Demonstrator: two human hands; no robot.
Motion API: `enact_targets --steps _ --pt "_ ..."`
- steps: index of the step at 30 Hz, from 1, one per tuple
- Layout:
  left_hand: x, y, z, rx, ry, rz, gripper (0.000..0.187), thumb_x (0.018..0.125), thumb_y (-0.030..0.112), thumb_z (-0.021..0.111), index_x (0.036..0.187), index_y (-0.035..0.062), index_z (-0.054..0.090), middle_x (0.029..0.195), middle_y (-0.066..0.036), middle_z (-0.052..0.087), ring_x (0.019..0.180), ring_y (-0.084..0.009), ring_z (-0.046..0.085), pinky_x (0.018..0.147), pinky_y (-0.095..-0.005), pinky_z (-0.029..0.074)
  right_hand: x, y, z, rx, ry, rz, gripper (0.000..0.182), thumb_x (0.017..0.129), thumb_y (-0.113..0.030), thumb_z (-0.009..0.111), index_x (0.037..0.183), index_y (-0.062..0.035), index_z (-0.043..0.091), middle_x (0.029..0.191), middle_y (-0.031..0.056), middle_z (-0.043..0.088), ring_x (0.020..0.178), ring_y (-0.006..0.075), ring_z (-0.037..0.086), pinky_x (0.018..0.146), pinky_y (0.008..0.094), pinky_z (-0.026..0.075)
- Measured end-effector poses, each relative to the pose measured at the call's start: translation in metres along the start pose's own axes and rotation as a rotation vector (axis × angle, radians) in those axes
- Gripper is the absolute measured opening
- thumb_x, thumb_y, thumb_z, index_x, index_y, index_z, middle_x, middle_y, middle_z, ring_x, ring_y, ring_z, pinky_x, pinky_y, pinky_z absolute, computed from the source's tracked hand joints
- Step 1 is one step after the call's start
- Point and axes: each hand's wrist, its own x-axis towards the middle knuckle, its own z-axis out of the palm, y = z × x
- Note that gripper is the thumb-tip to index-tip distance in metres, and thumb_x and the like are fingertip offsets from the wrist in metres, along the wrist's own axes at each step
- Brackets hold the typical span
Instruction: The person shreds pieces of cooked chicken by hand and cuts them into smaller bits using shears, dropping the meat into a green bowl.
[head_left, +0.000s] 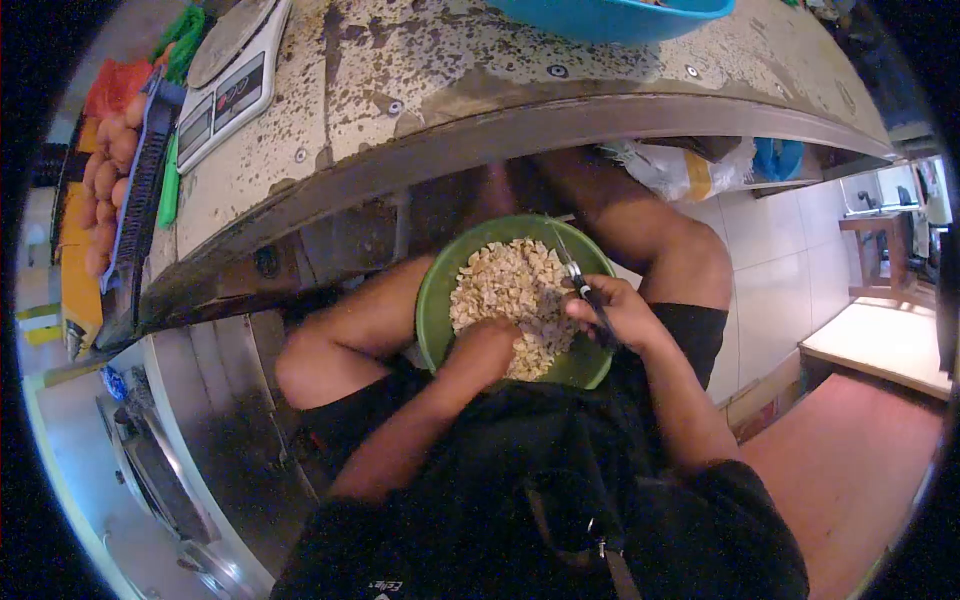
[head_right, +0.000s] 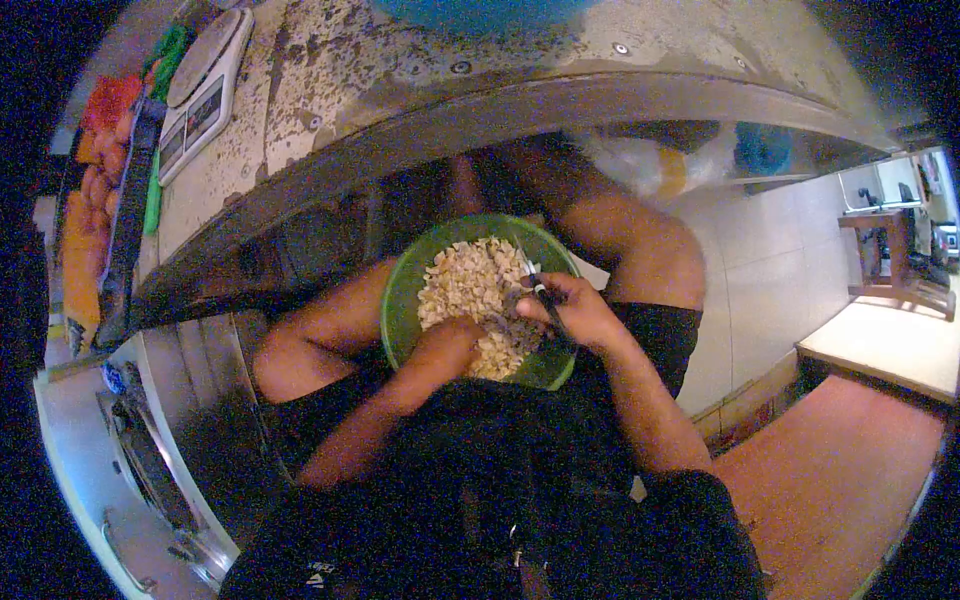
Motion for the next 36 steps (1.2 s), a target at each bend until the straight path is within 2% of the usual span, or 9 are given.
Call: enact_targets --steps 2,4,6,8,10,13,23,28,36 --pt "0.001 0.001 0.022 0.038 -0.096 0.020 0.018 0.076 0.006 0.050 0.088 0.0023 0.063 0.086 -0.019 0.061 0.083 -0.0347 0.061 0.073 -0.0464 0.048 0.005 0.013 0.003 -0.046 0.004 -0.004 0.045 0.078 -0.027 0.072 0.112 -0.0008 0.057 0.081 -0.0004 0.060 0.063 0.0071 0.051 0.055 0.0223 0.042" --pt "0.006 0.011 0.010 0.076 -0.033 0.010 0.019 0.077 0.008 0.048 0.085 0.0025 0.064 0.081 -0.018 0.062 0.078 -0.0342 0.063 0.068 -0.0467 0.049 0.012 0.021 0.007 -0.199 -0.047 -0.154 0.044 0.078 -0.027 0.073 0.111 -0.0015 0.057 0.084 -0.0010 0.060 0.067 0.0075 0.051 0.056 0.0234 0.043" --pt "0.007 0.011 0.011 0.156 -0.174 -0.023 0.021 0.074 0.011 0.052 0.088 0.0039 0.065 0.085 -0.017 0.063 0.078 -0.0355 0.062 0.071 -0.0461 0.050 0.012 0.031 0.008 -0.310 -0.033 -0.106 0.044 0.077 -0.027 0.074 0.110 -0.0038 0.058 0.089 0.0001 0.060 0.076 0.0089 0.053 0.065 0.0260 0.046" --pt "0.011 0.009 0.020 0.102 -0.162 -0.109 0.019 0.073 0.009 0.052 0.085 0.0022 0.065 0.083 -0.019 0.063 0.077 -0.0366 0.062 0.070 -0.0468 0.050 0.018 0.039 0.011 -0.418 -0.004 -0.368 0.046 0.076 -0.033 0.074 0.108 -0.0032 0.060 0.084 0.0021 0.060 0.073 0.0092 0.052 0.059 0.0245 0.044" --pt "0.007 0.014 0.009 0.088 -0.085 -0.111 0.017 0.071 0.008 0.053 0.081 0.0004 0.065 0.079 -0.020 0.063 0.074 -0.0383 0.062 0.068 -0.0481 0.050 0.000 -0.005 0.022 -0.294 -0.068 -0.066 0.055 0.072 -0.041 0.075 0.108 -0.0014 0.061 0.097 0.0112 0.066 0.091 0.0195 0.060 0.084 0.0348 0.046" --pt "0.008 0.008 -0.003 -0.014 -0.164 -0.122 0.016 0.068 0.010 0.055 0.075 -0.0022 0.064 0.077 -0.022 0.063 0.072 -0.0393 0.062 0.064 -0.0495 0.050 0.013 0.015 0.022 -0.279 -0.103 -0.018 0.051 0.073 -0.039 0.075 0.106 -0.0031 0.062 0.096 0.0106 0.066 0.090 0.0186 0.060 0.084 0.0337 0.046" --pt "0.001 0.005 -0.002 -0.075 0.016 -0.232 0.016 0.069 0.011 0.056 0.075 -0.0011 0.065 0.078 -0.021 0.064 0.074 -0.0385 0.063 0.066 -0.0494 0.050 0.017 0.029 0.022 -0.297 -0.068 -0.098 0.046 0.072 -0.036 0.076 0.104 -0.0046 0.063 0.092 0.0083 0.067 0.086 0.0173 0.061 0.081 0.0320 0.047" --pt "0.004 0.007 -0.003 0.047 -0.159 -0.346 0.019 0.074 0.014 0.052 0.076 0.0030 0.068 0.082 -0.020 0.065 0.076 -0.0353 0.065 0.067 -0.0465 0.051 0.022 0.040 0.020 -0.332 -0.049 -0.088 0.047 0.072 -0.037 0.075 0.103 -0.0049 0.063 0.090 0.0080 0.067 0.084 0.0169 0.061 0.080 0.0322 0.047" --pt "0.005 0.011 -0.009 0.058 -0.173 -0.300 0.017 0.073 0.017 0.057 0.075 0.0035 0.068 0.078 -0.018 0.065 0.072 -0.0342 0.065 0.065 -0.0445 0.051 0.013 0.023 0.025 -0.389 -0.004 -0.052 0.055 0.069 -0.037 0.078 0.111 -0.0057 0.060 0.094 0.0070 0.065 0.086 0.0159 0.059 0.080 0.0318 0.047"
